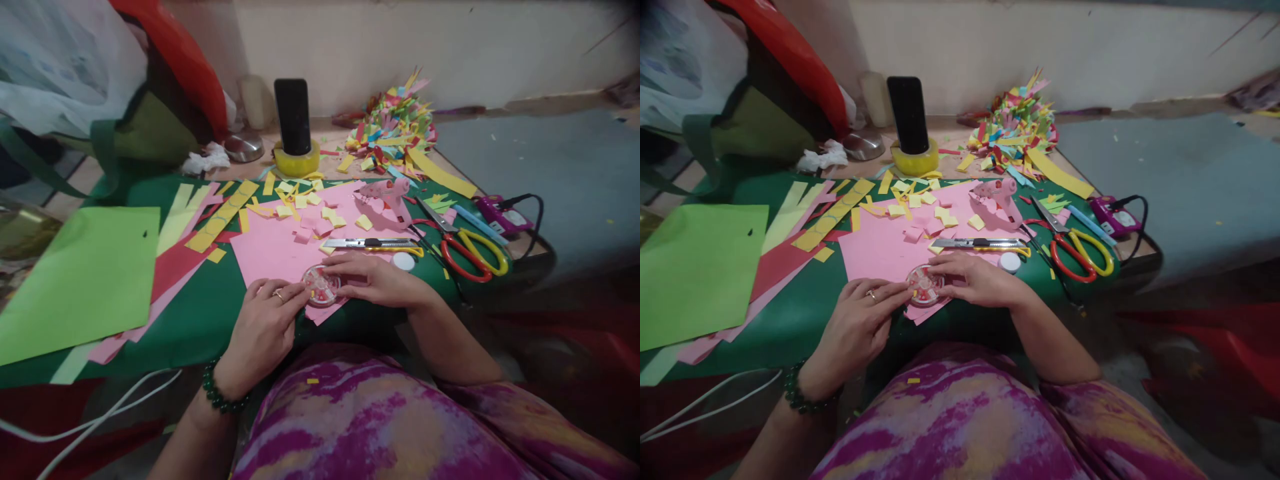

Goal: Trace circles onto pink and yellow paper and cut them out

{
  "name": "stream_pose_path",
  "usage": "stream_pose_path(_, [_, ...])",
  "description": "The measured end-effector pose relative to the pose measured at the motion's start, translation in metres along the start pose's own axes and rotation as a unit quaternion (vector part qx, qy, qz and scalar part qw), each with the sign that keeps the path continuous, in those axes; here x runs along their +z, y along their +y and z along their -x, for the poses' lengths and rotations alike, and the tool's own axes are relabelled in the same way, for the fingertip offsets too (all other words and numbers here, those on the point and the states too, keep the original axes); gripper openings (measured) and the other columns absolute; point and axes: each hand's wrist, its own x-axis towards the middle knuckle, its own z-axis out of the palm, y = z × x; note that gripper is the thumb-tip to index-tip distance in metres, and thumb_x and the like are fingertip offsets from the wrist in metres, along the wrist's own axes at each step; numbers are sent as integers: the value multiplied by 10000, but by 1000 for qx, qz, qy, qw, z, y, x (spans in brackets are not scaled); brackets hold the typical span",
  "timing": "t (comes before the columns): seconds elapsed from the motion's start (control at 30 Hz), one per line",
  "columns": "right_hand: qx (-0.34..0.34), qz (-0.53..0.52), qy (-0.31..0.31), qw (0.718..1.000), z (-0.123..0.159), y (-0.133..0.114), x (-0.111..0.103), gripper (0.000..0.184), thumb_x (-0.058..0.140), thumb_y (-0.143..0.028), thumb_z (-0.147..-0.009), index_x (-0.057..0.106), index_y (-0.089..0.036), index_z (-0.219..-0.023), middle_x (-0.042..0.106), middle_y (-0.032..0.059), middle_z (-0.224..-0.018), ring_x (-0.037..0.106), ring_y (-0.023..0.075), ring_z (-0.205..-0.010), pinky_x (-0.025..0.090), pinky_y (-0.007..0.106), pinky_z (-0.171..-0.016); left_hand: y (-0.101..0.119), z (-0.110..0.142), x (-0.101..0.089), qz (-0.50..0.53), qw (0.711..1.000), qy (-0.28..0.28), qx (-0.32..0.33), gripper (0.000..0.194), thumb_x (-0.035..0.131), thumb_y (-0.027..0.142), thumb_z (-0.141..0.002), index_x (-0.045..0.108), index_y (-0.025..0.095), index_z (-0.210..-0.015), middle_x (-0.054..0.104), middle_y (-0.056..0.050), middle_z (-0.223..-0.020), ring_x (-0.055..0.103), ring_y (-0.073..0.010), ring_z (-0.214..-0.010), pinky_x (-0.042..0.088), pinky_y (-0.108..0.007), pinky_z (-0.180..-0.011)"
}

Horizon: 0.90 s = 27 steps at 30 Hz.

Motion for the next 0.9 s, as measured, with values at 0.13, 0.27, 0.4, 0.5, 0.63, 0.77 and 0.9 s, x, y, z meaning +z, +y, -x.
stream_pose_path(0.13, [2,-10,11,1000,0,-1,-2,405,657,-268,-880,604,-213,-1278,620,105,-1309,522,230,-1272,422,425,-1071,-1,0,-1,2,1000,-8,3,400,445,33,-811,678,207,-1086,734,-48,-1077,596,-235,-910,432,-429,-826])
stream_pose_path(0.27, [-2,-18,22,1000,-1,0,-2,390,669,-278,-870,616,-216,-1252,645,97,-1267,544,229,-1243,432,416,-1055,-2,1,-1,7,1000,-13,0,424,444,19,-793,673,209,-1096,731,-50,-1087,596,-231,-916,434,-426,-834])
stream_pose_path(0.4, [-7,-23,33,999,-2,0,0,394,696,-296,-847,624,-188,-1219,652,109,-1238,562,231,-1212,448,398,-1032,-4,1,-1,14,1000,-18,5,413,441,15,-794,670,193,-1088,729,-55,-1086,597,-231,-912,447,-430,-833])
stream_pose_path(0.5, [1,-6,53,999,-3,-2,5,514,790,-348,-746,619,-177,-1199,658,120,-1196,593,253,-1144,476,411,-990,-6,1,0,31,999,-21,1,422,430,11,-795,658,196,-1099,721,-56,-1100,604,-230,-926,467,-438,-845])
stream_pose_path(0.63, [14,0,66,998,-4,-5,8,475,792,-306,-740,620,-186,-1167,675,105,-1130,615,251,-1073,499,423,-946,-11,5,2,135,989,-15,-56,525,360,-48,-713,590,181,-1127,670,-71,-1156,613,-183,-1041,520,-367,-890])
stream_pose_path(0.77, [1,10,57,998,-4,-5,7,452,774,-272,-754,620,-205,-1173,673,97,-1148,591,260,-1120,484,436,-972,-14,9,6,167,977,24,-128,502,331,-57,-680,557,155,-1076,644,-100,-1162,625,-161,-1056,552,-318,-887])
stream_pose_path(0.9, [-7,31,71,997,-3,-3,9,463,770,-255,-747,613,-198,-1178,670,105,-1139,589,271,-1123,490,450,-967,-14,7,7,152,982,11,-112,528,339,-67,-663,575,169,-1072,680,-75,-1089,640,-170,-1036,552,-331,-902])
